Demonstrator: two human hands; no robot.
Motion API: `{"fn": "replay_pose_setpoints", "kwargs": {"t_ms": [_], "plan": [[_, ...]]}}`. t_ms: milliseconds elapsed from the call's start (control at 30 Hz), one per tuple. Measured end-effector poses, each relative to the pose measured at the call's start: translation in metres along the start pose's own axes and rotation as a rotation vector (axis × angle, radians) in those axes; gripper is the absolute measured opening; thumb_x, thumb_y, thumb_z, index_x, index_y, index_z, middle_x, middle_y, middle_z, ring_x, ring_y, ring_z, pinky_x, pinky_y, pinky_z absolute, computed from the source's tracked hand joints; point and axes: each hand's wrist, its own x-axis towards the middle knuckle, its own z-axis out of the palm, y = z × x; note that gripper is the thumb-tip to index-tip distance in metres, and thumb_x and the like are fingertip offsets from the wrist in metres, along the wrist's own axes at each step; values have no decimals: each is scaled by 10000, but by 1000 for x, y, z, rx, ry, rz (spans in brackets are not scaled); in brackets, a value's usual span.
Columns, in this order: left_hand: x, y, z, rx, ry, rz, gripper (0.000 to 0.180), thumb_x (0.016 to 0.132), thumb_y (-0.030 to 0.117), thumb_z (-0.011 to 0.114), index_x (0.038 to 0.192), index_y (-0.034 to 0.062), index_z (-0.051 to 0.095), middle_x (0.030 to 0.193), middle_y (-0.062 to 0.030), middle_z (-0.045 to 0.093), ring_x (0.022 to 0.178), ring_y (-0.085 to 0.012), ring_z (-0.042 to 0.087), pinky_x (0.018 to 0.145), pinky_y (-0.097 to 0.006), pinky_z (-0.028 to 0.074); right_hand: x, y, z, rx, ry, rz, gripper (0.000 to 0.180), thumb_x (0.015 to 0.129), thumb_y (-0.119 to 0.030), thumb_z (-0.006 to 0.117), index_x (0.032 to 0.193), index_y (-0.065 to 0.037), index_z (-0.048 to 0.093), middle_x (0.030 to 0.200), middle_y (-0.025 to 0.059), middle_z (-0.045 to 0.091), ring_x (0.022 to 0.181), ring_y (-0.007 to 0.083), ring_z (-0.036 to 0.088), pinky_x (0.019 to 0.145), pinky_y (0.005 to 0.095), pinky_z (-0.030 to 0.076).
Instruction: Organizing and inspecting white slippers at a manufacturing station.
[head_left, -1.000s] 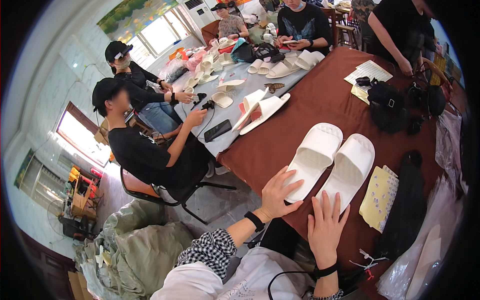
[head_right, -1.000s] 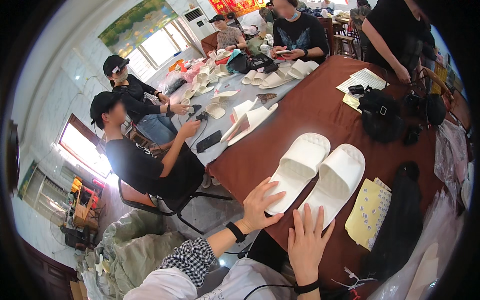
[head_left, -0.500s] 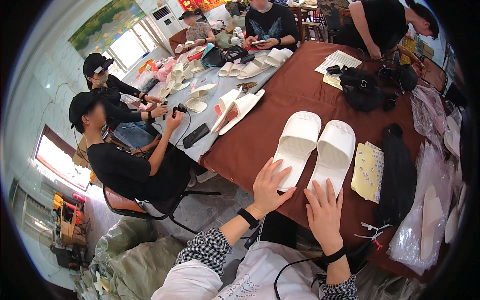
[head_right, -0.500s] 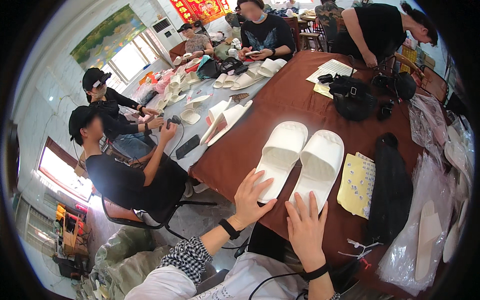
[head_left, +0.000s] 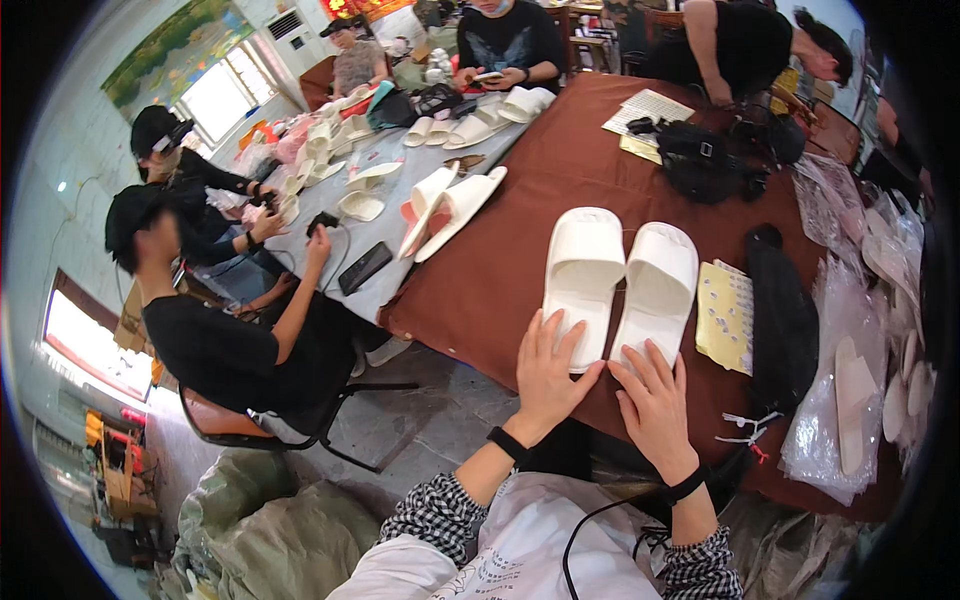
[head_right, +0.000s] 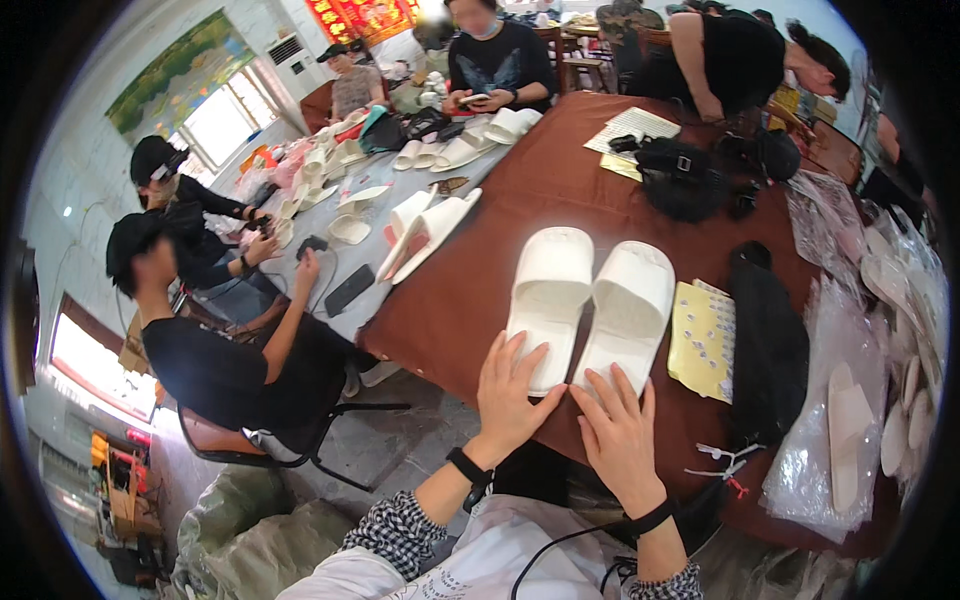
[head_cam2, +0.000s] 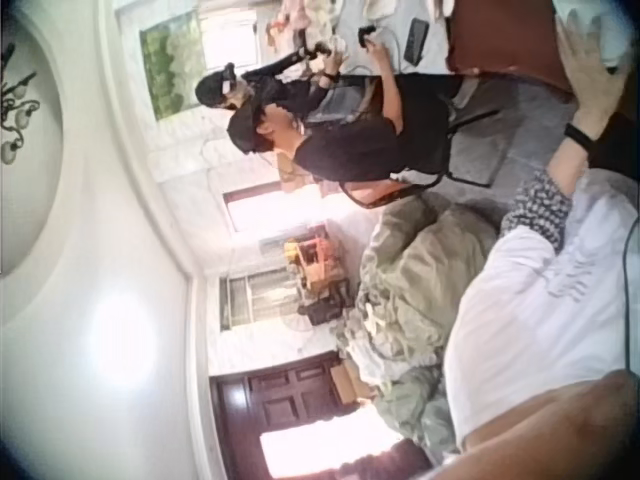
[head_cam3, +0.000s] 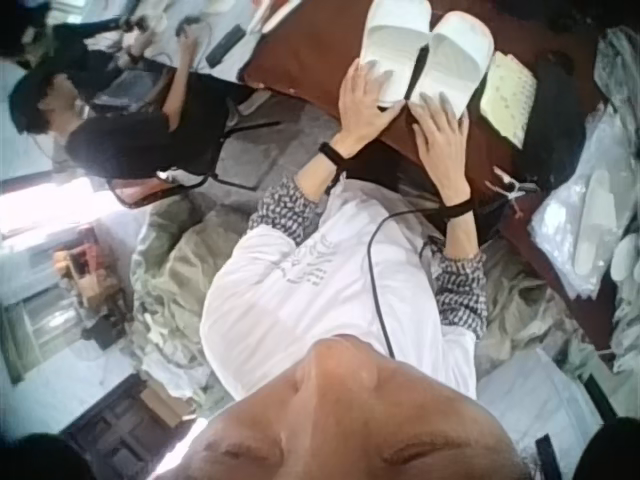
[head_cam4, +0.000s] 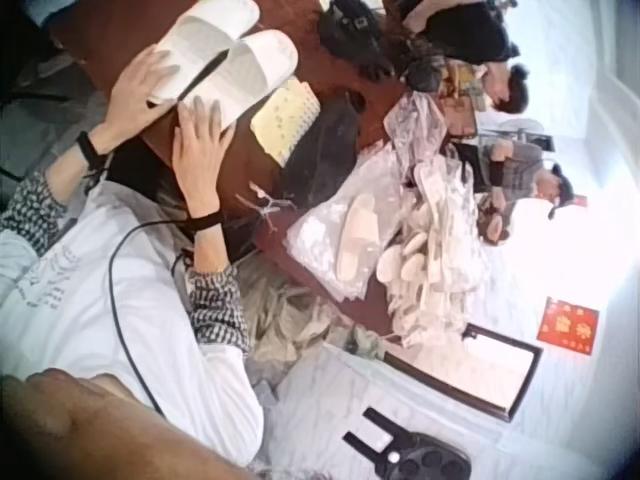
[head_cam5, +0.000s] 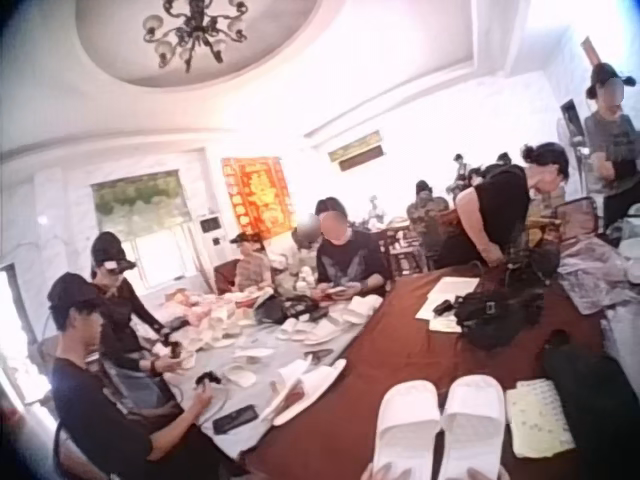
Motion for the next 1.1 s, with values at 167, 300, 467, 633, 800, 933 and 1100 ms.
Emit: {"fn": "replay_pose_setpoints", "kwargs": {"t_ms": [167, 300, 467, 633, 800, 933, 1100], "plan": [[1, -4, -12, 53, -56, 7, 561, 764, 284, 796, 1257, 70, 633, 1397, -207, 517, 1352, -424, 414, 1118, -515, 337, -6, -6, -28, 233, 59, 12, 333, 853, -81, 679, 1185, -75, 663, 1320, 131, 591, 1250, 353, 529, 1037, 487, 415], [0, -9, -19, 20, -119, 19, 603, 787, 207, 776, 1342, 63, 591, 1468, -203, 456, 1385, -425, 374, 1132, -501, 312, -25, -10, -99, 398, 60, 167, 293, 876, -66, 671, 1169, -47, 669, 1247, 126, 634, 1101, 319, 633, 913, 398, 525], [0, -4, -20, -28, -242, 50, 638, 861, 162, 692, 1460, 92, 484, 1549, -199, 358, 1448, -440, 262, 1170, -519, 241, -33, -5, -180, 175, 268, 319, 240, 848, 37, 667, 1077, -21, 704, 1086, 154, 696, 976, 294, 688, 811, 359, 559], [0, 42, -22, 9, -256, 145, 622, 902, 154, 643, 1480, 65, 432, 1573, -207, 307, 1462, -482, 199, 1179, -576, 193, -15, 48, -183, -12, 298, 288, 170, 878, -35, 653, 1044, -28, 691, 1050, 137, 689, 971, 340, 662, 833, 379, 538], [5, 89, -6, -297, -436, 329, 610, 848, 117, 695, 1414, 19, 490, 1542, -202, 353, 1455, -441, 252, 1172, -533, 257, -18, 112, -135, -153, 220, 301, 179, 882, -107, 662, 1050, -47, 659, 1172, 126, 637, 1101, 342, 594, 922, 399, 484], [20, 118, 12, -314, -505, 368, 616, 846, 131, 700, 1407, -4, 486, 1544, -200, 344, 1453, -428, 257, 1179, -518, 258, -19, 122, -113, -238, 222, 307, 227, 842, -134, 700, 1063, -97, 660, 1229, 121, 594, 1171, 310, 550, 972, 425, 427], [19, 128, 47, -287, -465, 465, 634, 843, 179, 714, 1402, -11, 481, 1506, -201, 386, 1433, -400, 299, 1184, -511, 244, -17, 119, -112, -266, 222, 303, 253, 805, -107, 712, 1053, -139, 669, 1075, 90, 586, 1069, 286, 561, 920, 436, 416]]}}
